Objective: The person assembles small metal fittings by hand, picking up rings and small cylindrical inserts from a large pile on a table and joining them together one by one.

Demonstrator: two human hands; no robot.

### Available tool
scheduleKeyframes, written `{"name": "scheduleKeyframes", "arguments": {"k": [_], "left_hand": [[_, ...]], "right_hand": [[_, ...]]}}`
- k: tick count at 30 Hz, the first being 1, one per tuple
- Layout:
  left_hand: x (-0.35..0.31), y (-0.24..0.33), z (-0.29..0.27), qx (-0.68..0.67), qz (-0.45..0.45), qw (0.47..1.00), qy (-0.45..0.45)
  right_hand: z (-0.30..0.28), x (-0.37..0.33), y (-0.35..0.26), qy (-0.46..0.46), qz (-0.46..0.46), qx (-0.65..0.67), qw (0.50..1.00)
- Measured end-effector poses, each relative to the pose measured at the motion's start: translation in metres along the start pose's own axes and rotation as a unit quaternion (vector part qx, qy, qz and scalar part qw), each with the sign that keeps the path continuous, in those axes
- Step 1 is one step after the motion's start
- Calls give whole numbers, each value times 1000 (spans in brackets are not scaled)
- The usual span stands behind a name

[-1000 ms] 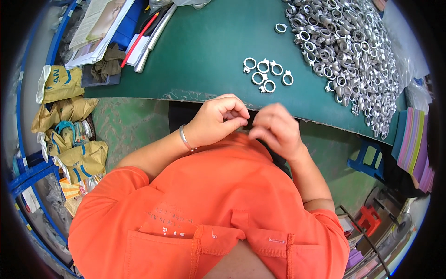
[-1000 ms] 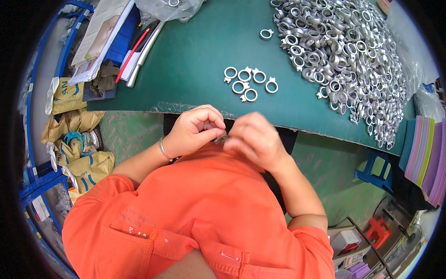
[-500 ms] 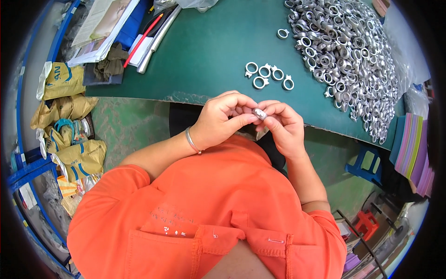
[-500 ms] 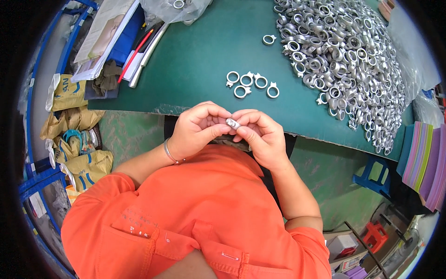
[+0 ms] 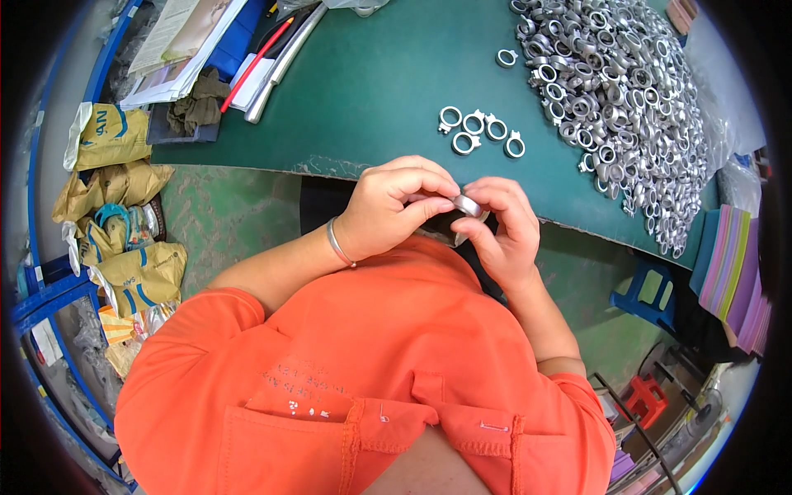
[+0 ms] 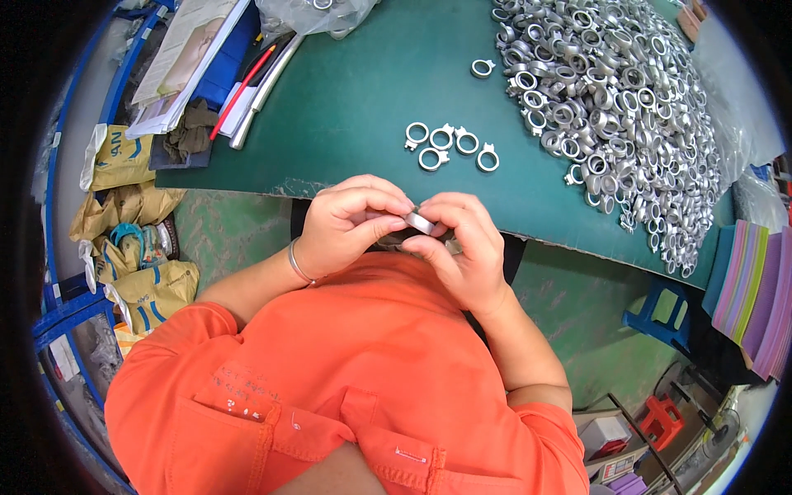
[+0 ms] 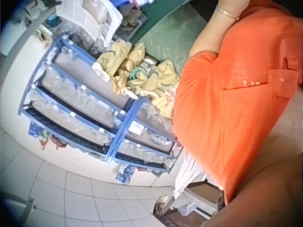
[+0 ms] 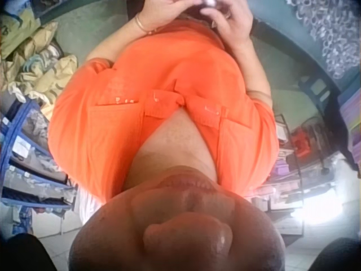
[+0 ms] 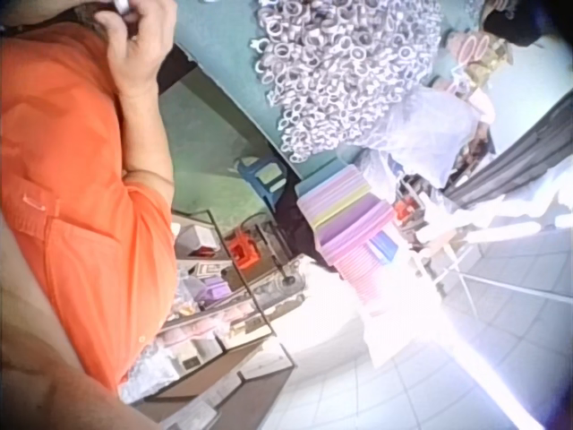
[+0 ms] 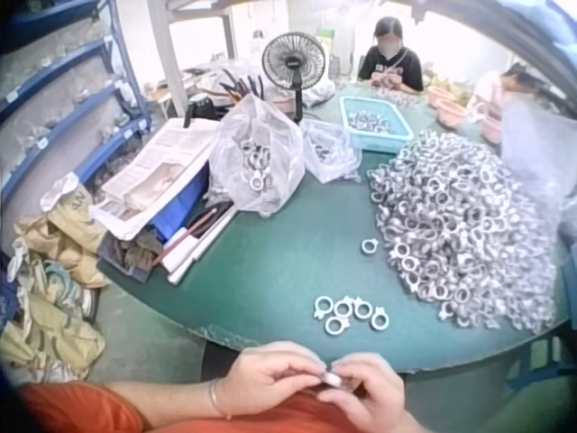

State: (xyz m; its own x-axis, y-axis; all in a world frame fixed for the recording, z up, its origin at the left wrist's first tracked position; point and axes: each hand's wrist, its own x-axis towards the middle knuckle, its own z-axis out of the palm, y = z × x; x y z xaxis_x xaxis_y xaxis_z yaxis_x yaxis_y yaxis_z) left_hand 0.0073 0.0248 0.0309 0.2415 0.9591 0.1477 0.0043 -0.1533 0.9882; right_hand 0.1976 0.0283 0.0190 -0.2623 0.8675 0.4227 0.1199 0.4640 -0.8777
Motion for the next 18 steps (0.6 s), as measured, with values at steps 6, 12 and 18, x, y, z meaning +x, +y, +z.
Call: {"name": "scheduleKeyframes", "arguments": {"k": [6,12,18], "left_hand": [[1,2,-1,127,99,987,2],[0,1,-2,109,109,988,7],[-9,-10,-6,45,38,997,47]], "right_hand": [[3,-5,-2,-24,0,30,999],[10,-15,-5,73,106,272,954],[-14,0,2,-56,-29,-178,982]]}}
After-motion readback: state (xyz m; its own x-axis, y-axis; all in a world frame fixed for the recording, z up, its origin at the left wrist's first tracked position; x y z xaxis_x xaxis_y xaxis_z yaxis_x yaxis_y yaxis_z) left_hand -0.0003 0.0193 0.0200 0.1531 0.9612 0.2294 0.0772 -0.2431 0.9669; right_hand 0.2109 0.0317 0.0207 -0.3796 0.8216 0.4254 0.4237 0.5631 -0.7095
